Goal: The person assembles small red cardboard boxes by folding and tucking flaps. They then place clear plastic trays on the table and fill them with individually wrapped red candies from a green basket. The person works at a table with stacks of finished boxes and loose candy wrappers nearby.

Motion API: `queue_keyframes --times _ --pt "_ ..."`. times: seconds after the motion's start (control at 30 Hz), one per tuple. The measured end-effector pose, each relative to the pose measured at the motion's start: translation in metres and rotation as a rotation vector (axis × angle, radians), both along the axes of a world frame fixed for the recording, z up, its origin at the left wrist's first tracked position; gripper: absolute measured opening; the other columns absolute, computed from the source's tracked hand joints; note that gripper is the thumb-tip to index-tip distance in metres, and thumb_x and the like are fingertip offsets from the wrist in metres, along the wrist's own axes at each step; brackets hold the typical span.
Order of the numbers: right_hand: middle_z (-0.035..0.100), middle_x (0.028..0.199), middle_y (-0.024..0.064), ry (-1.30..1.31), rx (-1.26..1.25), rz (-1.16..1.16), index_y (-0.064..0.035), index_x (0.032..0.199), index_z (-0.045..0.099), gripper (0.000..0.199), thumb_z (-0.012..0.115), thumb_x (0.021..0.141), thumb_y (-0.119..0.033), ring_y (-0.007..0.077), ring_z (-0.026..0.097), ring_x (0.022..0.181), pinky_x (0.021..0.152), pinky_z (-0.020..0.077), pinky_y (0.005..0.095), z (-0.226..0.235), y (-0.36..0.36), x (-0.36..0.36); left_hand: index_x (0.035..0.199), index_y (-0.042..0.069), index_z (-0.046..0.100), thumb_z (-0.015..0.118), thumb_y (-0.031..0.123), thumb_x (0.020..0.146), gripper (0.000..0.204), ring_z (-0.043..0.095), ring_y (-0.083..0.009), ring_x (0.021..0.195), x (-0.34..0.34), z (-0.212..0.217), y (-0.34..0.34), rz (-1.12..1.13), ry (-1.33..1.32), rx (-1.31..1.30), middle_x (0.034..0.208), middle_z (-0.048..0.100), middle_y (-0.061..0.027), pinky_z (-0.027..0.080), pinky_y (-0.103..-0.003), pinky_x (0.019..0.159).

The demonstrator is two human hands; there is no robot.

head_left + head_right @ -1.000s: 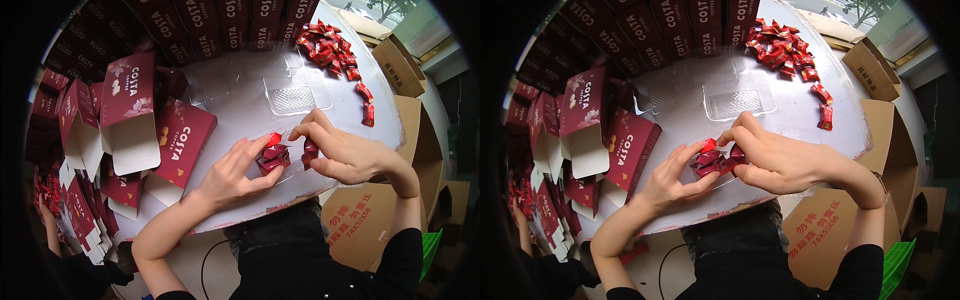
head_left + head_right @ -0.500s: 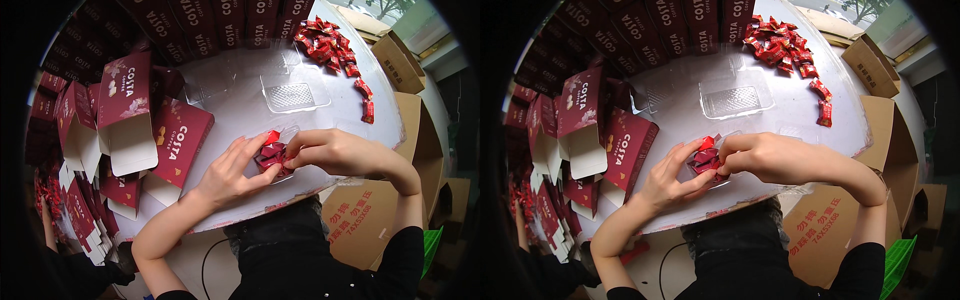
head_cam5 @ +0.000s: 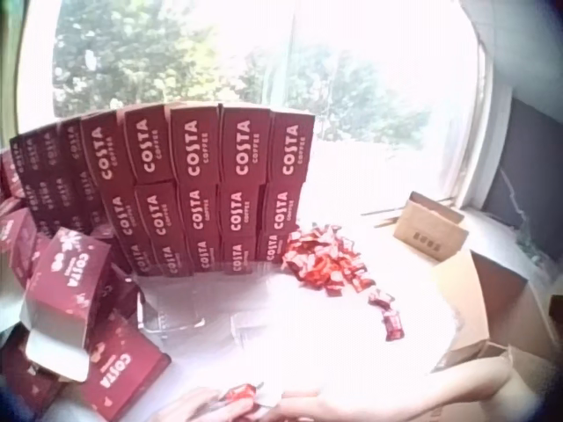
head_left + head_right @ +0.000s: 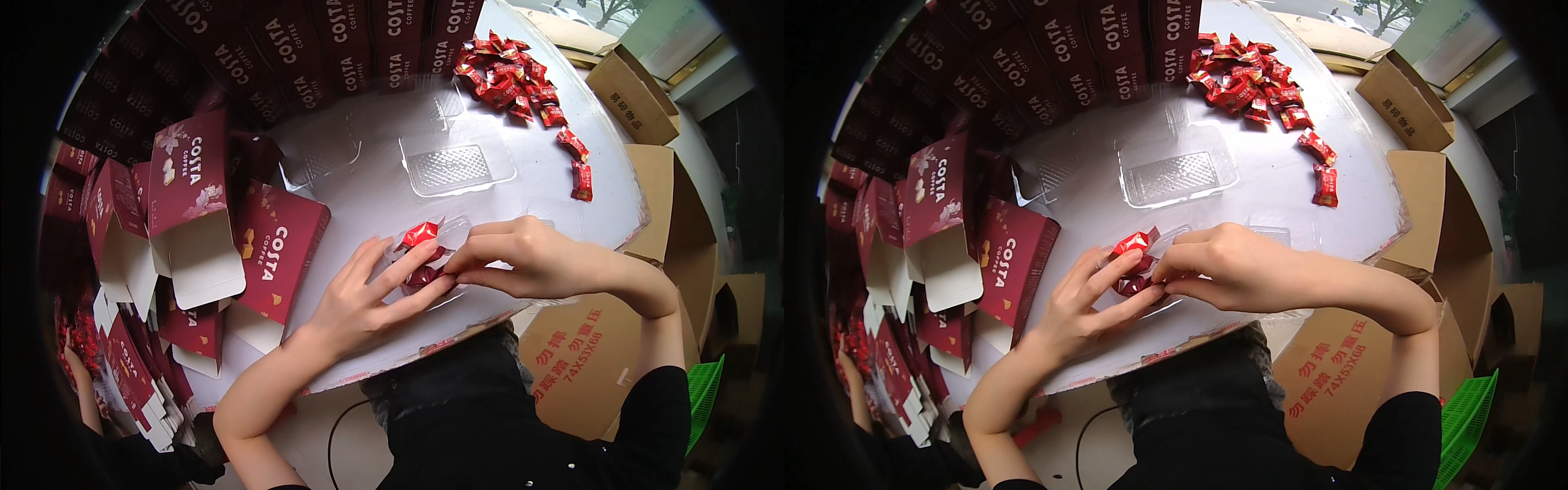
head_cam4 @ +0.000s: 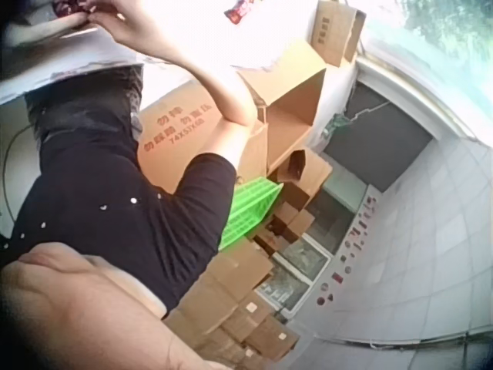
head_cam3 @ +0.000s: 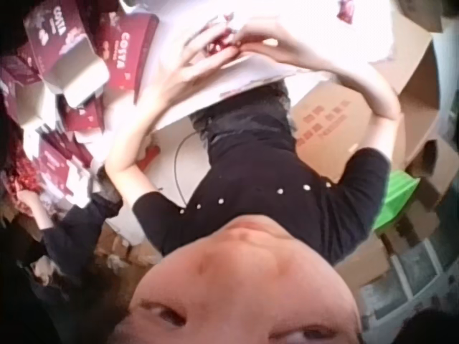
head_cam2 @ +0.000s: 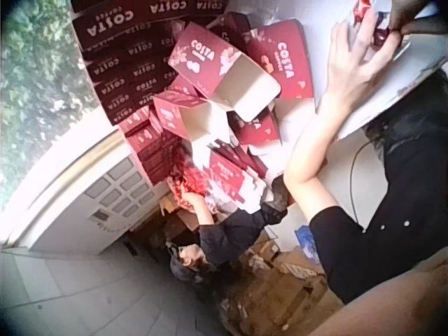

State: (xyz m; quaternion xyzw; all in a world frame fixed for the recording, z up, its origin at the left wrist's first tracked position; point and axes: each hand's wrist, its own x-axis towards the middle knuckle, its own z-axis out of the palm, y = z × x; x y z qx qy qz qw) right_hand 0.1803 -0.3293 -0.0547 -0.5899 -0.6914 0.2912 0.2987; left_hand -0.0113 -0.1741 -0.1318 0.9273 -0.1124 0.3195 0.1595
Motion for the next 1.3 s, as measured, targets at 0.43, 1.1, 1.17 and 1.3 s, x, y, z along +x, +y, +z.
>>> queue_keyframes --times 0.43,1.1,1.17,1.3 --pt "0.066 0.076 0.0191 -1.057 -0.735 -0.896 0.0014 0.078 0.065 0.046 0.058 0.090 -0.043 0.0329 0.065 0.075 0.068 0.0506 0.0415 0.002 -0.051 0.098 0.116 0.030 0.062 0.067 0.018 0.078 0.040 0.060 -0.0306 0.091 -0.003 -0.001 -0.002 0.047 0.046 0.033 0.126 0.057 -0.0080 0.054 -0.039 0.083" --pt "0.066 0.096 0.0078 -0.395 0.283 -0.051 -0.0041 0.106 0.067 0.038 0.072 0.070 0.005 0.0224 0.063 0.084 0.070 0.0541 0.0315 0.010 -0.018 0.014 0.107 0.030 0.066 0.071 0.024 0.073 0.036 0.044 -0.0326 0.130 -0.010 -0.003 -0.006 0.169 0.058 0.128 0.134 0.054 -0.0042 0.023 -0.057 0.113" --pt "0.065 0.098 0.0081 -0.400 0.254 -0.007 -0.0036 0.108 0.066 0.039 0.069 0.071 0.008 0.0227 0.063 0.084 0.071 0.0547 0.0321 0.007 -0.014 0.010 0.105 0.028 0.066 0.071 0.023 0.073 0.032 0.048 -0.0283 0.128 -0.010 -0.002 -0.006 0.147 0.069 0.108 0.132 0.055 -0.0058 0.025 -0.054 0.113" --pt "0.063 0.102 0.0091 -0.388 0.146 0.050 -0.0026 0.109 0.065 0.039 0.063 0.073 0.011 0.0240 0.064 0.086 0.071 0.0552 0.0332 0.004 -0.009 0.004 0.102 0.026 0.066 0.069 0.021 0.075 0.028 0.054 -0.0243 0.120 -0.011 0.001 -0.006 0.140 0.086 0.069 0.127 0.057 -0.0073 0.029 -0.051 0.111"
